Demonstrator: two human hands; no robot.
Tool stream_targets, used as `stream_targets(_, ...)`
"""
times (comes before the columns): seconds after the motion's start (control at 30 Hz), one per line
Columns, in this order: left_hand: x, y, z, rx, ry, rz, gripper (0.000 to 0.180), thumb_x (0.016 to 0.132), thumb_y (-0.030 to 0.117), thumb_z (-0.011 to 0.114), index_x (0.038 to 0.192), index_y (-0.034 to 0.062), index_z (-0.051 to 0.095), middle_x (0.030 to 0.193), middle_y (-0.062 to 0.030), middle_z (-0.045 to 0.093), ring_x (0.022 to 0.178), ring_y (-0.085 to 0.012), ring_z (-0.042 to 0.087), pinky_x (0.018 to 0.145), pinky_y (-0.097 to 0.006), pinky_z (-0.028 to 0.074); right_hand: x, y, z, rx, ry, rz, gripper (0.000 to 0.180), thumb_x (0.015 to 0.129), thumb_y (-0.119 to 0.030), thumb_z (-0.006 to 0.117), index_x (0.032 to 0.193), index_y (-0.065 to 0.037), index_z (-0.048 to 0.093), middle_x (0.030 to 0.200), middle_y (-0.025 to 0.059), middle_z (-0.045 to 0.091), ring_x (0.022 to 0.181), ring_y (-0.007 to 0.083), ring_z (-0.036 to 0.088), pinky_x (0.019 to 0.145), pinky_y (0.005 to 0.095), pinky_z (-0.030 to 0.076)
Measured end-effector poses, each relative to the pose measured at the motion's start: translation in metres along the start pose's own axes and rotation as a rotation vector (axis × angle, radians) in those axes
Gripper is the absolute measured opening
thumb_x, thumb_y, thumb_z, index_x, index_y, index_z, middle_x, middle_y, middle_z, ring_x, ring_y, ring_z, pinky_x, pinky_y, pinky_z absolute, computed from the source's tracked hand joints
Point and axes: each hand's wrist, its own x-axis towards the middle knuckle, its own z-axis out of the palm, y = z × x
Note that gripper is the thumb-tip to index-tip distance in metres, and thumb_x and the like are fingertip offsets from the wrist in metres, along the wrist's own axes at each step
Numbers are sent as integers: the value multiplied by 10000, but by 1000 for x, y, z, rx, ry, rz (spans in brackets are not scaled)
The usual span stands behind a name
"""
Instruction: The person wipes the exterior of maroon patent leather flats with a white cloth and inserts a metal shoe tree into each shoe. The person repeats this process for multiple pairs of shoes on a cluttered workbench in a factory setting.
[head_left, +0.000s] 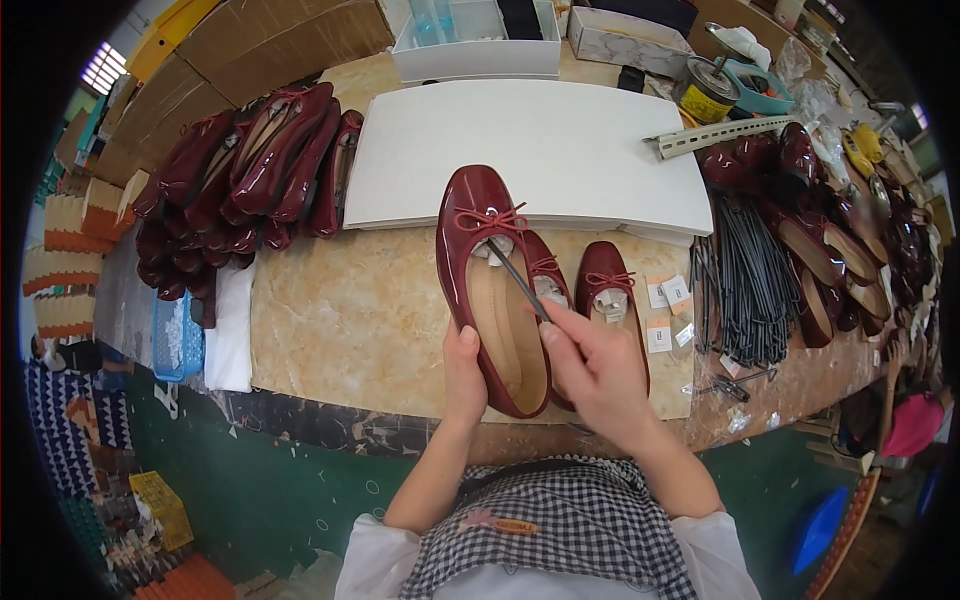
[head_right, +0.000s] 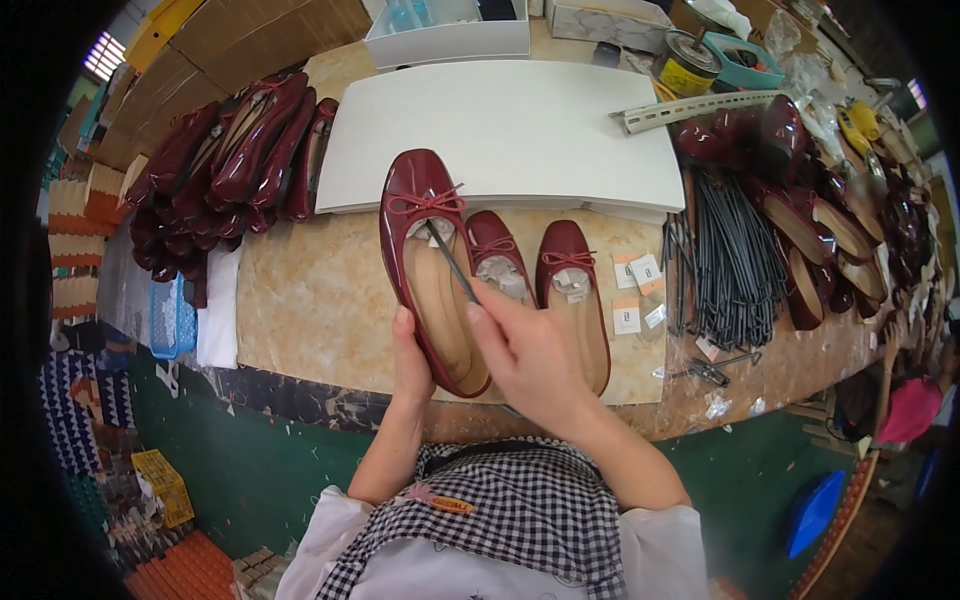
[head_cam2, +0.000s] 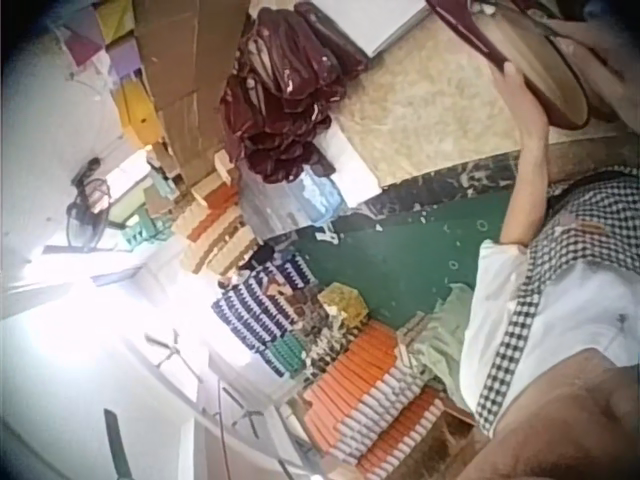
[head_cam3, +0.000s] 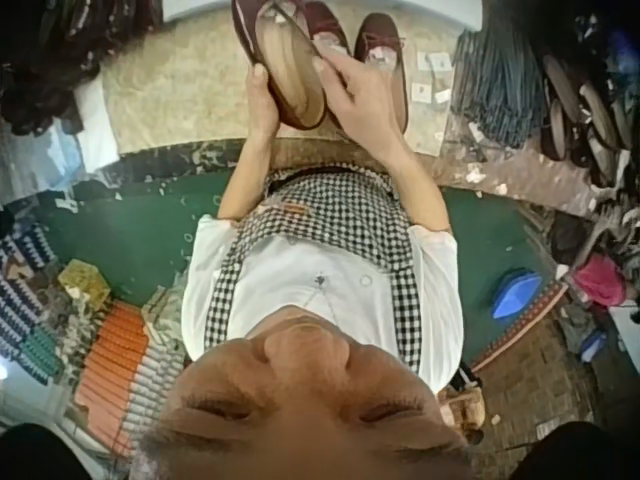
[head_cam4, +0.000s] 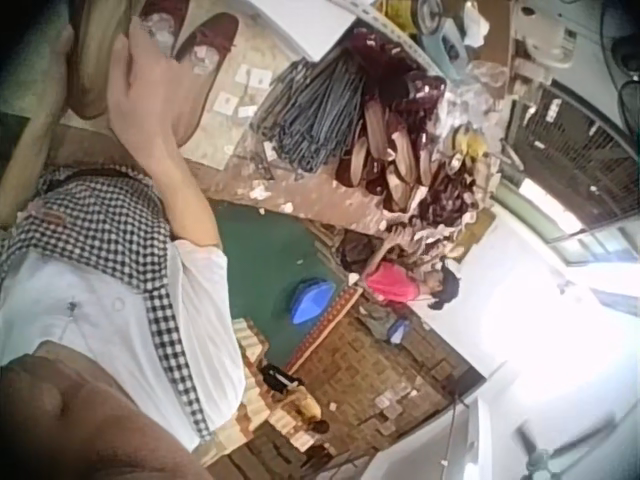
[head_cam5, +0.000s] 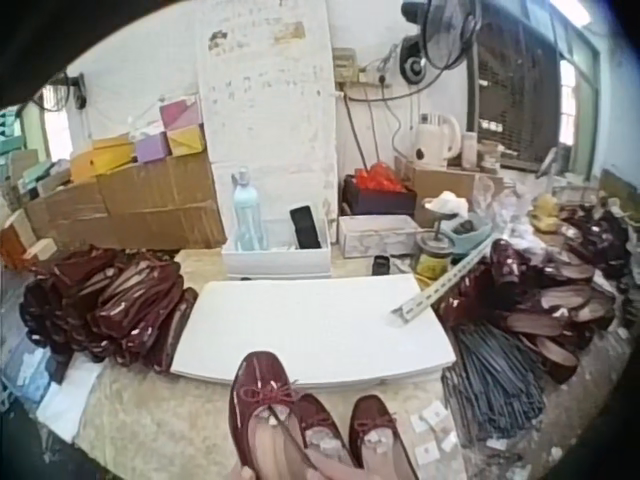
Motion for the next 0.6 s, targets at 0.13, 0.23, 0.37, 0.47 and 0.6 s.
stream_targets(0.13,-17,-8,12,29,67,-62,659,979,521,289,1370,8,427,1336,-130,515,1216,-240,505,1042,-365,382,4,21,28,-200,250,-320,305,901,-103,593,1178,22,615,556,122,528,460,210,531,457,324,402)
stream_targets(0.23,-23,-23,0,132,68,-89,715,994,578,189,1354,23,459,1345,-105,519,1237,-229,482,1067,-367,353,-6,38,51,-393,299,-413,331,866,-121,625,1165,22,620,599,113,577,499,259,569,492,370,442)
stream_targets(0.37,-18,-34,-20,54,105,-185,583,996,495,337,1310,30,496,1177,-107,618,1048,-221,596,956,-332,454,-19,41,21,-213,-45,-232,413,889,-202,631,1254,-19,573,764,115,657,664,248,625,615,349,494)
stream_targets(0.47,-13,-5,-89,404,177,-295,447,952,318,522,1288,23,517,1100,-106,635,969,-223,611,885,-346,477,-24,110,-65,-374,303,-193,376,844,-85,675,1212,-58,606,958,107,680,771,179,649,700,303,524)
stream_targets(0.6,-8,49,-57,1706,409,719,590,838,152,665,1368,-2,457,1031,-173,637,847,-275,602,777,-378,488,-33,180,-187,-1039,605,280,224,885,-251,625,966,-43,623,869,158,679,743,354,663,638,441,524)
